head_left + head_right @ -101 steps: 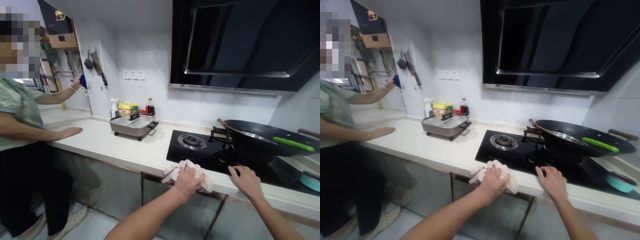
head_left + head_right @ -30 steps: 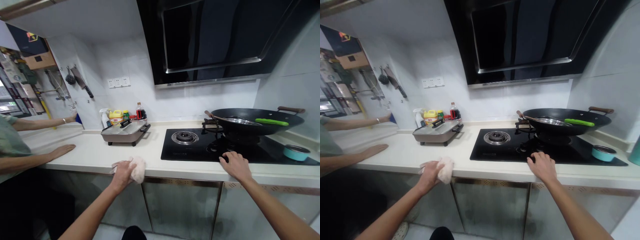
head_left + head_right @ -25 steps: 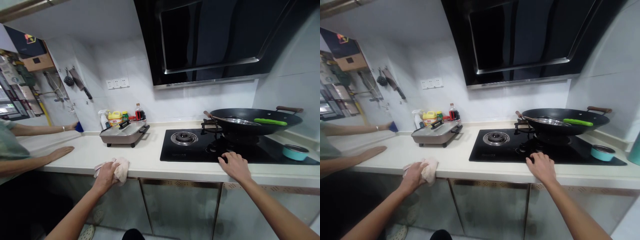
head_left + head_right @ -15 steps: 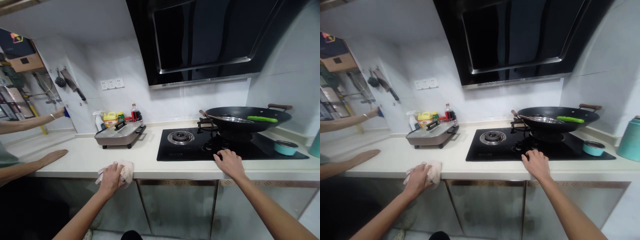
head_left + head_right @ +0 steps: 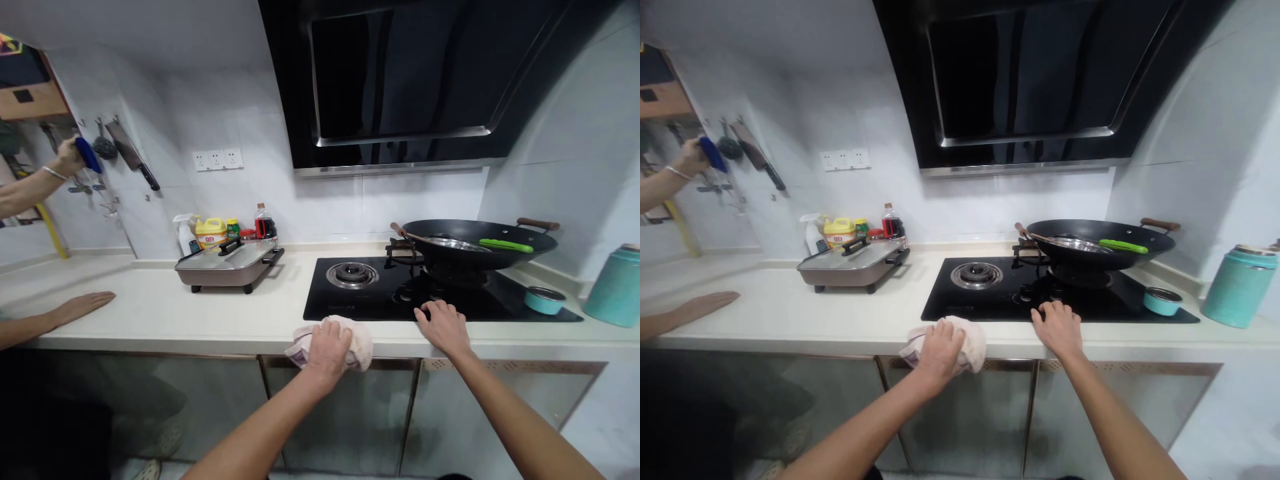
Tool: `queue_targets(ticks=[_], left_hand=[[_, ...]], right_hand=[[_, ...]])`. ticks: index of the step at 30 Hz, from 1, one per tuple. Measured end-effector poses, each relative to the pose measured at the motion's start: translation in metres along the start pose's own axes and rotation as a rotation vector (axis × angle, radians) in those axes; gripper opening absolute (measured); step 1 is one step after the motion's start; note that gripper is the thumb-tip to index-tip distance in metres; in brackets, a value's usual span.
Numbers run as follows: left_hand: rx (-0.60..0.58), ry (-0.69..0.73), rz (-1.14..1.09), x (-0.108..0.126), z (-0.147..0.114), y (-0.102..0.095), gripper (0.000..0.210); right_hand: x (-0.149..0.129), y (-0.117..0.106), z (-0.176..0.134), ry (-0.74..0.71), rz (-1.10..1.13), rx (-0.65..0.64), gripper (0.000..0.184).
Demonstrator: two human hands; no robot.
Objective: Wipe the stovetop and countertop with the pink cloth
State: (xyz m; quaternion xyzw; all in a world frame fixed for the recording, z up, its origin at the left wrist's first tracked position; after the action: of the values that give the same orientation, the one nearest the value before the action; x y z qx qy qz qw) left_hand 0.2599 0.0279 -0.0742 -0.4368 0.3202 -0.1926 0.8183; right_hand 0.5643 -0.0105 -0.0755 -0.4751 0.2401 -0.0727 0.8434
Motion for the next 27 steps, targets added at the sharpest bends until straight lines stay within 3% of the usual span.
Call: queue_targets(ticks=[8,13,16,20,23,27], left_hand=[[0.054,0.154,-0.128,0.118,0.065,-0.012,0.03],[0.115,0.183,-0.138,0.143,0.078,-0.017,0.022],[0.121,0.239,-0.146,0.135,0.073,-0.014,0.023],[0.105,0.246,-0.14,0.105,0.058,-0.004,0.037],[0.075,0.207,-0.129,0.069,0.039,0.006,0.05],[0.054,0.13,-0.088,0.003,0.007,0.017,0.055]], right_hand=[[-0.002,-0.004,-0.001,-0.005,0.014,-0.009,0.044],[0.002,-0.004,0.0,-0.002,0.031,-0.008,0.045],[0.002,-0.005,0.0,-0.008,0.044,-0.01,0.043],[0.001,-0.006,0.0,-0.004,0.057,-0.008,0.04],[-0.001,-0.006,0.0,-0.005,0.069,-0.007,0.039],[-0.002,-0.007,-0.001,-0.006,0.09,-0.008,0.038]])
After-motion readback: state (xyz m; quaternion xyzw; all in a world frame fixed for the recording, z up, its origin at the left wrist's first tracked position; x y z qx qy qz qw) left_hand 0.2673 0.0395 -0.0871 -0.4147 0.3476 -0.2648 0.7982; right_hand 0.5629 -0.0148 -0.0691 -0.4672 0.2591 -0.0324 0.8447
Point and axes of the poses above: each hand's wrist, its own z-axis towards the middle knuckle, its own y-axis out of the palm, x = y × z, the point moved 7 cm from there along z, towards the middle knuckle, and after that the axes turned 9 degrees about z, right-handed, at the moved point
